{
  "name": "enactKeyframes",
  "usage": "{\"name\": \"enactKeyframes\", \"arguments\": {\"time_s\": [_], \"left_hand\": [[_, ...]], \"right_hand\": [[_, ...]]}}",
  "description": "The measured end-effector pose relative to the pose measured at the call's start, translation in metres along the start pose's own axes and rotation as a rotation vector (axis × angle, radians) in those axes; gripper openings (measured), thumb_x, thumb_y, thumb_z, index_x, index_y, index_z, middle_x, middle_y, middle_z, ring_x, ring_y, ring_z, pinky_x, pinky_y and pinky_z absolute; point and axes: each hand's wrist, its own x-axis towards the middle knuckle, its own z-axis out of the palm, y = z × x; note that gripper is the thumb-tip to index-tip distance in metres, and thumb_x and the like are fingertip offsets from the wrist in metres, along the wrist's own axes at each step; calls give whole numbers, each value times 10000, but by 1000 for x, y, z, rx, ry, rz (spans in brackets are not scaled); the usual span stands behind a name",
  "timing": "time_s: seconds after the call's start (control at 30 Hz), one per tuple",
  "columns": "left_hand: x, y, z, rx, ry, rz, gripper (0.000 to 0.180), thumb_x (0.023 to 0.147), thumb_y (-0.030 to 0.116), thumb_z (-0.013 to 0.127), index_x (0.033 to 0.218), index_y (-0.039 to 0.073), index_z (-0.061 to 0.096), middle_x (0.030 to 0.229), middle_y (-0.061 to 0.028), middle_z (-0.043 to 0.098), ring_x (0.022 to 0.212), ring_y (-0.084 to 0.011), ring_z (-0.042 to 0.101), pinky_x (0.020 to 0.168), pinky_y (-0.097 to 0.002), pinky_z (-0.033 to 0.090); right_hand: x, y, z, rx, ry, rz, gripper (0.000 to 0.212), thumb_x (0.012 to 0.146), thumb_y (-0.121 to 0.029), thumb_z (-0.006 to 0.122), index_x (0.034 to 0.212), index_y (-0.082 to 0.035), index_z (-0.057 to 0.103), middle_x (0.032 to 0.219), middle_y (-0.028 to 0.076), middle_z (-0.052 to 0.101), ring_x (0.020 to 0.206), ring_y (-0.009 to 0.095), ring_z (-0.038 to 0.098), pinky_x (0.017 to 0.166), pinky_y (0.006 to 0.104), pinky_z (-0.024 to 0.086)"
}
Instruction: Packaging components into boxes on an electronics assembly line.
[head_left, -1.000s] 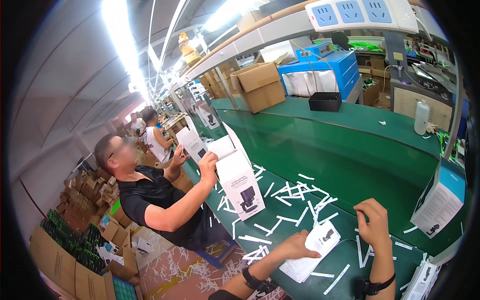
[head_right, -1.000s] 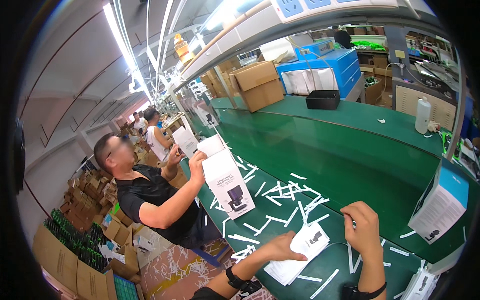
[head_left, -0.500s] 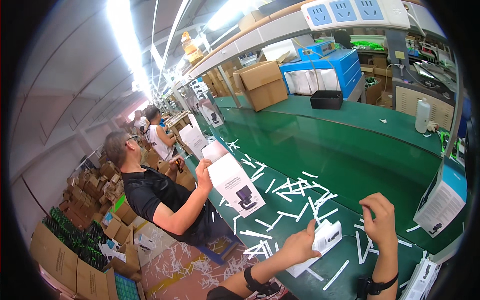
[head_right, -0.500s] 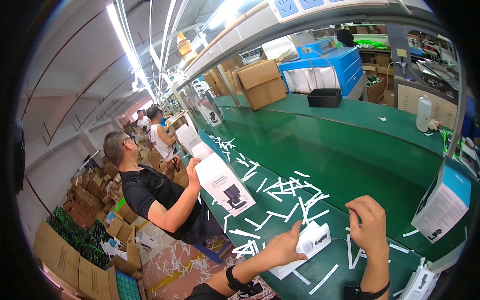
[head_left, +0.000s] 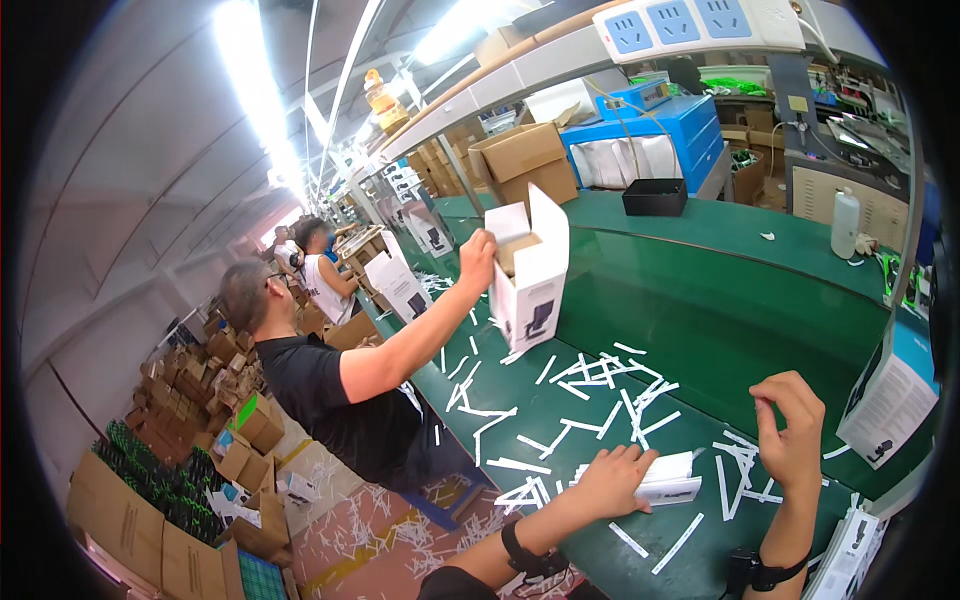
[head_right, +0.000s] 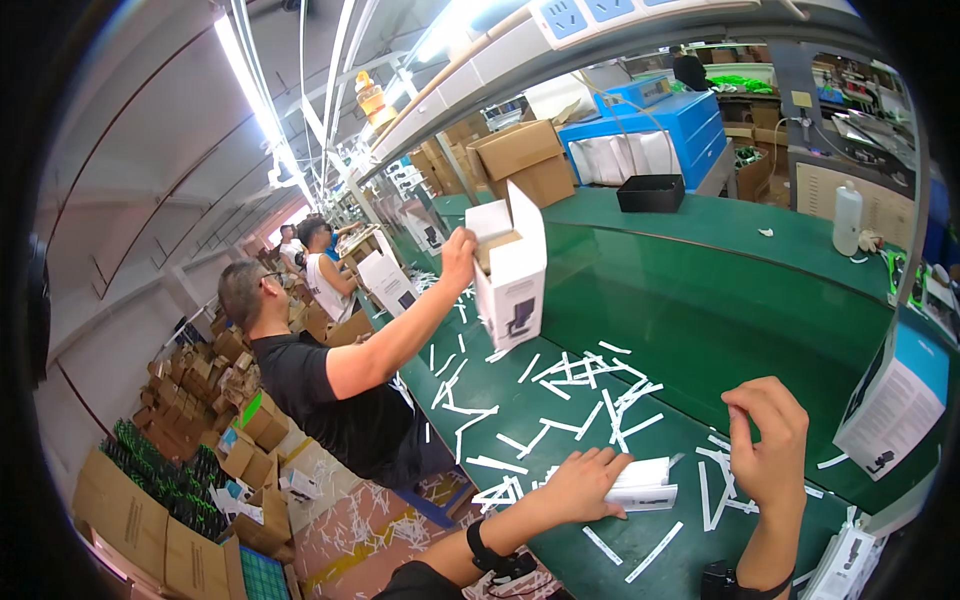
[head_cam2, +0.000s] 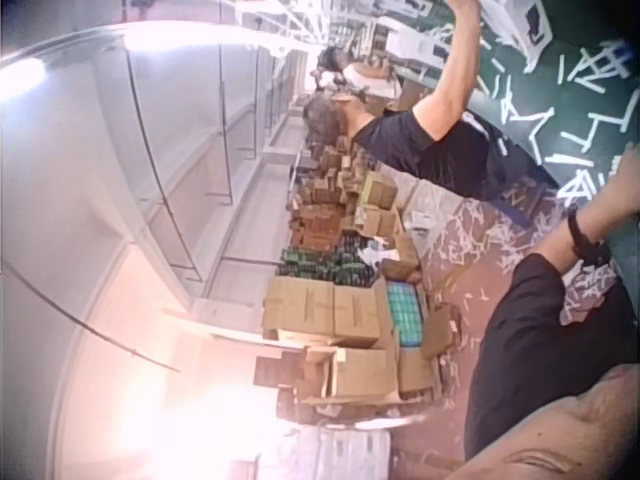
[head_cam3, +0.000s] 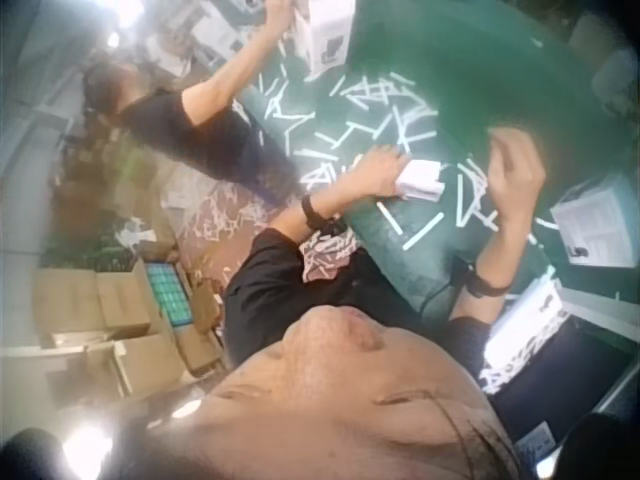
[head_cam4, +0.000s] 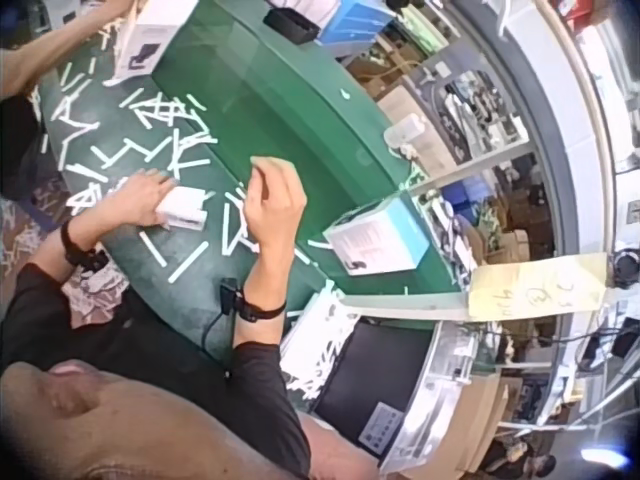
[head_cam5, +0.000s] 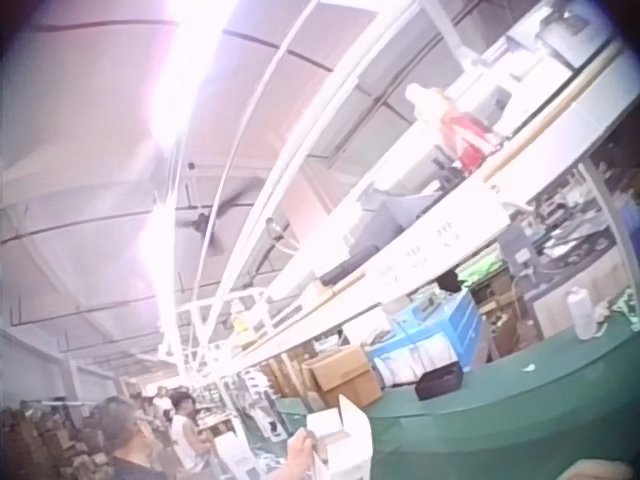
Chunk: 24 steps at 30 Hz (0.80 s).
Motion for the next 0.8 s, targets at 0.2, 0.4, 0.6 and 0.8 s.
{"name": "enactKeyframes", "arguments": {"time_s": [0.2, 0.4, 0.6, 0.8], "left_hand": [[1, 2, 2, -22, -27, -12, 771, 712, 434, 859, 1292, 74, 501, 1056, -148, 643, 980, -344, 668, 832, -438, 536], [-9, 7, 12, -2, 95, 42, 683, 716, 392, 857, 1210, 54, 526, 926, -143, 633, 860, -339, 686, 718, -425, 556], [-2, 1, 11, -20, 53, 46, 679, 708, 394, 859, 1189, 47, 528, 897, -142, 637, 818, -346, 687, 687, -433, 556], [-3, 1, 14, -25, 88, 67, 662, 706, 396, 857, 1165, 45, 535, 888, -137, 636, 820, -341, 689, 679, -428, 556]], "right_hand": [[-4, -4, 4, -19, -58, -9, 144, 759, 105, 621, 876, 28, 655, 826, 151, 628, 740, 296, 627, 659, 357, 486], [-4, -6, 6, -37, -80, -29, 144, 755, 104, 621, 869, 21, 651, 825, 150, 629, 746, 305, 627, 663, 367, 486], [-4, -12, 3, -83, -83, -16, 135, 763, 88, 629, 873, 13, 657, 829, 142, 630, 739, 309, 630, 647, 376, 488], [-5, -14, 4, -94, -74, -36, 134, 761, 93, 628, 869, 17, 652, 822, 141, 625, 728, 303, 625, 639, 373, 486]]}}
